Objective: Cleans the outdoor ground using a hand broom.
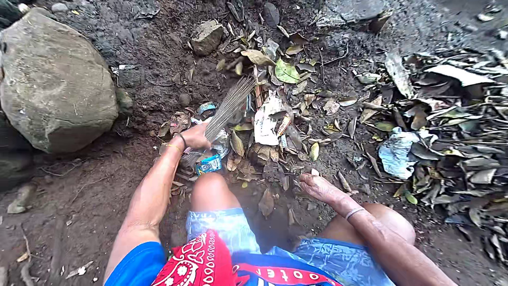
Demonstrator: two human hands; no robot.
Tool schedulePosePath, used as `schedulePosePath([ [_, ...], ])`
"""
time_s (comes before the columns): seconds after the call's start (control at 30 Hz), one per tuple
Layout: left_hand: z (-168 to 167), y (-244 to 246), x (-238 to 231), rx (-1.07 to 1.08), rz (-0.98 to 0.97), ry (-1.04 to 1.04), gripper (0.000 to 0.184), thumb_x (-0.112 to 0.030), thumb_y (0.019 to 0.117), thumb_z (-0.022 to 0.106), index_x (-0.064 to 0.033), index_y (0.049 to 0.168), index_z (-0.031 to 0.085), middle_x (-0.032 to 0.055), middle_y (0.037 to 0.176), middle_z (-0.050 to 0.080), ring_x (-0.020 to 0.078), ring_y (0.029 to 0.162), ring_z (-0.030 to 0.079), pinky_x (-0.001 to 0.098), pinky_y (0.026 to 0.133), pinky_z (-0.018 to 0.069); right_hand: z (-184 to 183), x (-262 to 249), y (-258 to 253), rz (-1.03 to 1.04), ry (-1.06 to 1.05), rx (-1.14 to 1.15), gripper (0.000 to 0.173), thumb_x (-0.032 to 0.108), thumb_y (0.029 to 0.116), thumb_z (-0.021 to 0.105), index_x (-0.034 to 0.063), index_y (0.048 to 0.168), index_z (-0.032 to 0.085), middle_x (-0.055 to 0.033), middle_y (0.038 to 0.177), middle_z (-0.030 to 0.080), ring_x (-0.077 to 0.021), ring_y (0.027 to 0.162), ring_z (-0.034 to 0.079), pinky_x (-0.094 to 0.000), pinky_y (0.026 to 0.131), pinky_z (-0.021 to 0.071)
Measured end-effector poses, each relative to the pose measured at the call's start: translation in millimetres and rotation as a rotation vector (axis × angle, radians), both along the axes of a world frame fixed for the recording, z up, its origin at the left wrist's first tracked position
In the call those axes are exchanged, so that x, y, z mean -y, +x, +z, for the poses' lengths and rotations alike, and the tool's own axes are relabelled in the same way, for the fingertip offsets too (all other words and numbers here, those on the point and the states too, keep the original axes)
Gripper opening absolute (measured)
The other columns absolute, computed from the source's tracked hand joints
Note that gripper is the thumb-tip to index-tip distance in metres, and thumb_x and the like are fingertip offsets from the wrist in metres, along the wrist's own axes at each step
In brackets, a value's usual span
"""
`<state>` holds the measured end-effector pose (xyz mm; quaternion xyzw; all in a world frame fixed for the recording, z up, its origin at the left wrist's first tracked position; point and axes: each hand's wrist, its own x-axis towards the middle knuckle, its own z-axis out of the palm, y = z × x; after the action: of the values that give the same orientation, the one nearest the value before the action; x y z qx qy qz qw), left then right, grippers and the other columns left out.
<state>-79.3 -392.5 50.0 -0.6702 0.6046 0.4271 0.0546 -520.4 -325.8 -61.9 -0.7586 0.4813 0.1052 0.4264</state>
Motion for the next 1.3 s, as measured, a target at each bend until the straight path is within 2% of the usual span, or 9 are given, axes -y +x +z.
schedulePosePath([
  [0.27, 83.7, 21.1, -18.6, 0.183, 0.264, -0.098, 0.072, 0.000, 0.0850, 0.077, -0.0006, 0.148, 0.043, 0.0283, 0.121, 0.064, 0.0409, 0.108, 0.065, 0.0609, 0.095, 0.0511, -26.4, -11.2, 0.4, 0.079, -0.055, 0.290, 0.029, 0.009, 0.1001, 0.047, -0.0059, 0.105, 0.072, -0.0272, 0.107, 0.071, -0.0451, 0.107, 0.068, -0.0639, 0.095, 0.0482],
  [0.5, -12.4, -107.5, 82.7, 0.465, 0.278, -0.031, 0.045, -0.017, 0.0858, 0.078, 0.0141, 0.114, 0.063, 0.0303, 0.114, 0.066, 0.0414, 0.106, 0.065, 0.0608, 0.094, 0.0499, 16.9, 3.9, -17.8, 0.011, -0.106, 0.437, 0.030, 0.012, 0.0987, 0.047, -0.0060, 0.098, 0.070, -0.0255, 0.096, 0.070, -0.0426, 0.099, 0.068, -0.0615, 0.089, 0.0485],
  [0.57, -28.1, -137.8, 71.0, 0.434, 0.136, -0.022, 0.056, -0.016, 0.0830, 0.080, 0.0131, 0.124, 0.056, 0.0328, 0.115, 0.065, 0.0452, 0.108, 0.065, 0.0635, 0.094, 0.0503, 21.5, 6.1, -24.8, -0.018, -0.121, 0.467, 0.030, 0.011, 0.0985, 0.046, -0.0062, 0.098, 0.071, -0.0253, 0.096, 0.071, -0.0421, 0.100, 0.068, -0.0611, 0.089, 0.0486],
  [0.63, -21.4, -137.5, 45.7, 0.414, -0.050, 0.000, 0.085, -0.014, 0.0835, 0.081, 0.0023, 0.152, 0.034, 0.0335, 0.126, 0.061, 0.0486, 0.118, 0.062, 0.0667, 0.098, 0.0488, 18.4, 6.5, -26.5, -0.018, -0.141, 0.505, 0.031, 0.011, 0.0975, 0.046, -0.0064, 0.097, 0.072, -0.0246, 0.095, 0.071, -0.0409, 0.098, 0.068, -0.0601, 0.088, 0.0493],
  [0.7, -0.3, -120.0, 26.2, 0.425, -0.220, -0.057, 0.096, -0.011, 0.0826, 0.081, -0.0105, 0.162, 0.027, 0.0324, 0.125, 0.064, 0.0516, 0.115, 0.063, 0.0713, 0.096, 0.0470, 13.6, 7.1, -24.1, 0.010, -0.167, 0.523, 0.031, 0.011, 0.0964, 0.045, -0.0070, 0.093, 0.070, -0.0247, 0.093, 0.071, -0.0414, 0.096, 0.069, -0.0600, 0.086, 0.0495],
  [0.9, 36.2, -77.1, 54.7, 0.603, 0.023, -0.328, 0.097, -0.022, 0.0868, 0.078, -0.0061, 0.162, 0.020, 0.0361, 0.116, 0.066, 0.0574, 0.106, 0.064, 0.0746, 0.089, 0.0479, 11.6, 6.2, -15.4, 0.070, -0.208, 0.492, 0.031, 0.012, 0.0969, 0.045, -0.0058, 0.088, 0.068, -0.0236, 0.088, 0.070, -0.0412, 0.091, 0.069, -0.0600, 0.080, 0.0502],
  [1.07, 6.6, -101.7, 144.7, 0.618, 0.326, -0.236, 0.096, -0.022, 0.0850, 0.075, 0.0107, 0.155, 0.018, 0.0364, 0.132, 0.057, 0.0490, 0.122, 0.060, 0.0646, 0.100, 0.0487, 26.4, -2.8, -10.3, 0.067, -0.233, 0.436, 0.029, 0.011, 0.0970, 0.046, -0.0050, 0.091, 0.069, -0.0235, 0.090, 0.070, -0.0414, 0.091, 0.070, -0.0606, 0.080, 0.0517],
  [1.17, -17.8, -136.5, 161.9, 0.649, 0.157, -0.137, 0.098, -0.024, 0.0858, 0.076, 0.0157, 0.153, 0.017, 0.0374, 0.130, 0.057, 0.0466, 0.119, 0.063, 0.0623, 0.099, 0.0505, 29.8, -1.3, -6.4, 0.071, -0.227, 0.399, 0.028, 0.011, 0.0973, 0.047, -0.0048, 0.090, 0.069, -0.0227, 0.090, 0.071, -0.0401, 0.092, 0.070, -0.0593, 0.080, 0.0524],
  [1.3, -20.8, -128.5, 122.8, 0.549, -0.369, -0.179, 0.094, -0.016, 0.0880, 0.075, -0.0097, 0.164, 0.019, 0.0323, 0.125, 0.063, 0.0514, 0.113, 0.064, 0.0690, 0.093, 0.0497, 22.2, 4.0, 4.5, 0.099, -0.220, 0.413, 0.028, 0.011, 0.0974, 0.046, -0.0054, 0.089, 0.068, -0.0225, 0.090, 0.070, -0.0393, 0.091, 0.070, -0.0583, 0.080, 0.0521],
])
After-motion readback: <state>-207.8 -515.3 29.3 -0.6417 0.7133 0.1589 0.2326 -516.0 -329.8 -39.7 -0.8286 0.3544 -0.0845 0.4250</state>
